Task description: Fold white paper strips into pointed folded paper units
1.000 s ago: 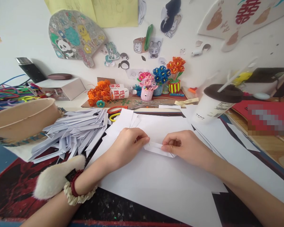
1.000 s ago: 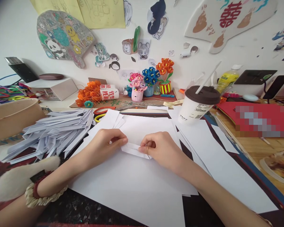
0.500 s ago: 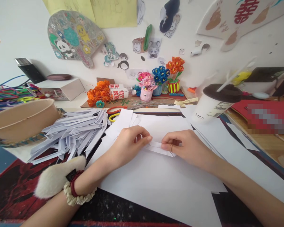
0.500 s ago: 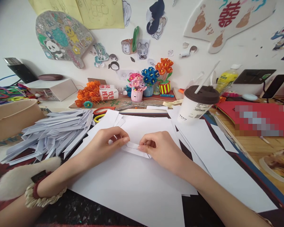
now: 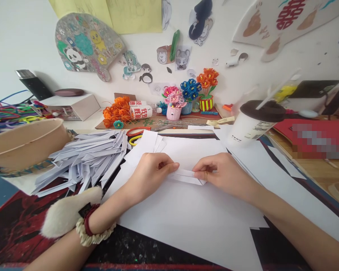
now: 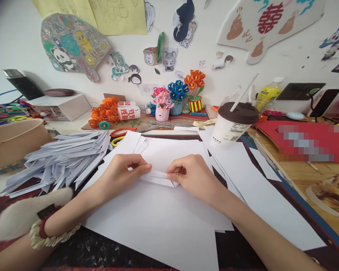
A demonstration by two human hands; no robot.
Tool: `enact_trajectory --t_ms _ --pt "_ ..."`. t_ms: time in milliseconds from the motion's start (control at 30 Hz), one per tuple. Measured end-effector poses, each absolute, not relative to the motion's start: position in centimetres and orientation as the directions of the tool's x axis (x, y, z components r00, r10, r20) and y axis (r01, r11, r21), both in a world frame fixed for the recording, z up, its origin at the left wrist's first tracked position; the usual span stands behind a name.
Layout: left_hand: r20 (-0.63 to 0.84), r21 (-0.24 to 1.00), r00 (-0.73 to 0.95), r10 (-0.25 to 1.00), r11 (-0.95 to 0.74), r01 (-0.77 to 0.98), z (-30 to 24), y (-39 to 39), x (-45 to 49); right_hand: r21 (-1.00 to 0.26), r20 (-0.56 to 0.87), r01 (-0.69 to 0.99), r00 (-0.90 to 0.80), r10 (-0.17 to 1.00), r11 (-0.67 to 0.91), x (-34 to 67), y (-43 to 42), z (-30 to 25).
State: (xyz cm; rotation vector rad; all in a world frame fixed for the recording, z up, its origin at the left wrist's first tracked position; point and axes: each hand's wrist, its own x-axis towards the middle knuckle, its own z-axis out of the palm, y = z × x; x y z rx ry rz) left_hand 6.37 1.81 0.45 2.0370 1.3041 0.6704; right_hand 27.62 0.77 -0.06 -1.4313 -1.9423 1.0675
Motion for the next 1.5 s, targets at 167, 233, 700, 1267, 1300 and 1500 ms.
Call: enact_trajectory --t_ms 167,233,700,1267,1300,1500 --pt "0.056 0.74 0.378 0.924 -0.293 0.606 -0.1 2.0 6.4 -0.808 -0.037 0.566 -0.326 0.944 0.164 27.6 0.7 -0.2" --pt "0.061 0.736 0.39 0.919 -0.305 0.604 -0.1 2.2 6.4 -0.786 -0.013 0.588 -0.325 0.946 0.191 27.6 0.8 -0.3" --pt "0.121 0.601 0.476 0.871 -0.446 0.663 -0.6 2.2 6.8 -0.72 0.045 0.633 -0.367 0.929 0.285 27.8 1.3 -0.6" --pt "0.231 0.157 0.742 0.629 -0.777 0.61 -0.1 2.0 5.9 -0.342 0.283 0.602 -0.667 0.689 0.722 28.9 1.1 -1.0" --pt "0.234 0.091 0.776 0.586 -0.808 0.583 0.0 1.9 5.8 -0.297 0.295 0.586 -0.695 0.656 0.754 29.1 1.1 -1.1" --pt "0.18 -0.071 0.85 0.496 -0.855 0.514 0.0 1.8 5.2 -0.256 0.268 0.589 -0.719 0.641 0.767 29.5 0.9 -1.0"
